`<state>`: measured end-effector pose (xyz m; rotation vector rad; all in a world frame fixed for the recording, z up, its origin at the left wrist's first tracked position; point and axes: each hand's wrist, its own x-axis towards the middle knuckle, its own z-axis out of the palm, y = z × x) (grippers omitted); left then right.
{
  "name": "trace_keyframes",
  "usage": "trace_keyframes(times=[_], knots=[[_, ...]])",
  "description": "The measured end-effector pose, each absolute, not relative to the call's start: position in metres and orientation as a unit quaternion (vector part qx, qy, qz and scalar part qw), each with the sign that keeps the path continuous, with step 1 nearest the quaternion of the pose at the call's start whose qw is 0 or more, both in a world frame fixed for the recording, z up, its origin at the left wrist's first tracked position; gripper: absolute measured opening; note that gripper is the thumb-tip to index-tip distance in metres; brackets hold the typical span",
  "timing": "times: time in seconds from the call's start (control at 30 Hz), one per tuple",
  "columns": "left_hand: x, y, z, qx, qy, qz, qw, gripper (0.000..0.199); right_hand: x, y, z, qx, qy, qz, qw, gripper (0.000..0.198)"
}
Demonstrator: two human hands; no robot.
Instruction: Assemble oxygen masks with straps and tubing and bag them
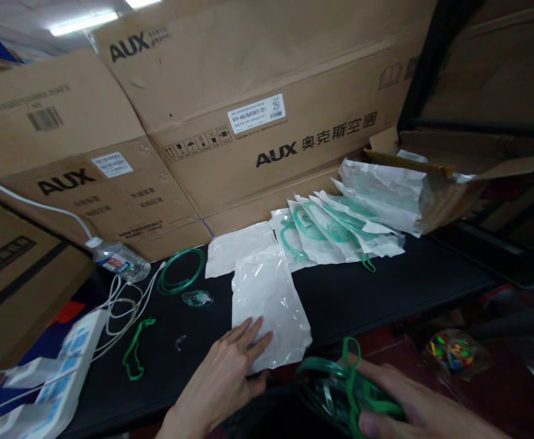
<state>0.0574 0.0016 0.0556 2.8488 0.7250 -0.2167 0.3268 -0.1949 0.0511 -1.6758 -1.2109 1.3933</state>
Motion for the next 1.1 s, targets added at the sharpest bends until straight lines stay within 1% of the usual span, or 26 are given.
trace_keyframes(times=[0.07, 0.13, 0.2, 0.23, 0.3, 0.37, 0.43, 0.5, 0.57, 0.6, 0.7, 0.8, 0.9, 0.97, 1.1], knots=[[0.059, 0.003, 0.063, 0.964, 0.231, -0.088, 0.100, 0.061, 0.325, -0.187, 0.068, -0.630, -0.514, 0.520, 0.262, 0.066], [0.058, 0.006, 0.067, 0.967, 0.211, -0.090, 0.111, 0.049, 0.320, -0.181, 0.083, -0.627, -0.538, 0.514, 0.231, 0.068], [0.056, 0.011, 0.068, 0.971, 0.191, -0.081, 0.120, 0.042, 0.318, -0.177, 0.093, -0.623, -0.548, 0.513, 0.221, 0.067], [0.055, 0.013, 0.066, 0.973, 0.182, -0.075, 0.121, 0.040, 0.318, -0.176, 0.096, -0.616, -0.553, 0.512, 0.230, 0.065], [0.056, 0.013, 0.059, 0.975, 0.177, -0.066, 0.114, 0.041, 0.320, -0.174, 0.096, -0.586, -0.552, 0.526, 0.274, 0.061], [0.058, 0.009, 0.051, 0.975, 0.193, -0.054, 0.093, 0.044, 0.322, -0.175, 0.089, -0.533, -0.498, 0.586, 0.353, 0.066], [0.063, 0.001, 0.046, 0.970, 0.232, -0.032, 0.072, 0.043, 0.319, -0.176, 0.077, -0.473, -0.378, 0.665, 0.437, 0.073], [0.068, -0.007, 0.044, 0.960, 0.273, -0.005, 0.071, 0.038, 0.309, -0.176, 0.062, -0.418, -0.238, 0.709, 0.516, 0.072], [0.072, -0.013, 0.046, 0.948, 0.303, 0.016, 0.097, 0.038, 0.294, -0.173, 0.048, -0.365, -0.124, 0.722, 0.575, 0.059], [0.074, -0.015, 0.048, 0.942, 0.314, 0.023, 0.114, 0.039, 0.286, -0.170, 0.042, -0.337, -0.077, 0.724, 0.597, 0.056], [0.078, -0.018, 0.054, 0.925, 0.347, 0.037, 0.148, 0.034, 0.265, -0.156, 0.026, -0.279, 0.041, 0.708, 0.648, 0.065], [0.081, -0.019, 0.056, 0.911, 0.373, 0.048, 0.171, 0.028, 0.258, -0.140, 0.018, -0.269, 0.112, 0.663, 0.689, 0.067], [0.083, -0.018, 0.055, 0.894, 0.401, 0.063, 0.191, 0.028, 0.259, -0.133, 0.018, -0.305, 0.126, 0.617, 0.715, 0.068], [0.085, -0.017, 0.053, 0.883, 0.426, 0.072, 0.184, 0.028, 0.259, -0.136, 0.019, -0.352, 0.114, 0.610, 0.701, 0.070], [0.086, -0.015, 0.050, 0.878, 0.442, 0.076, 0.167, 0.028, 0.251, -0.155, 0.020, -0.457, 0.062, 0.623, 0.632, 0.073]])
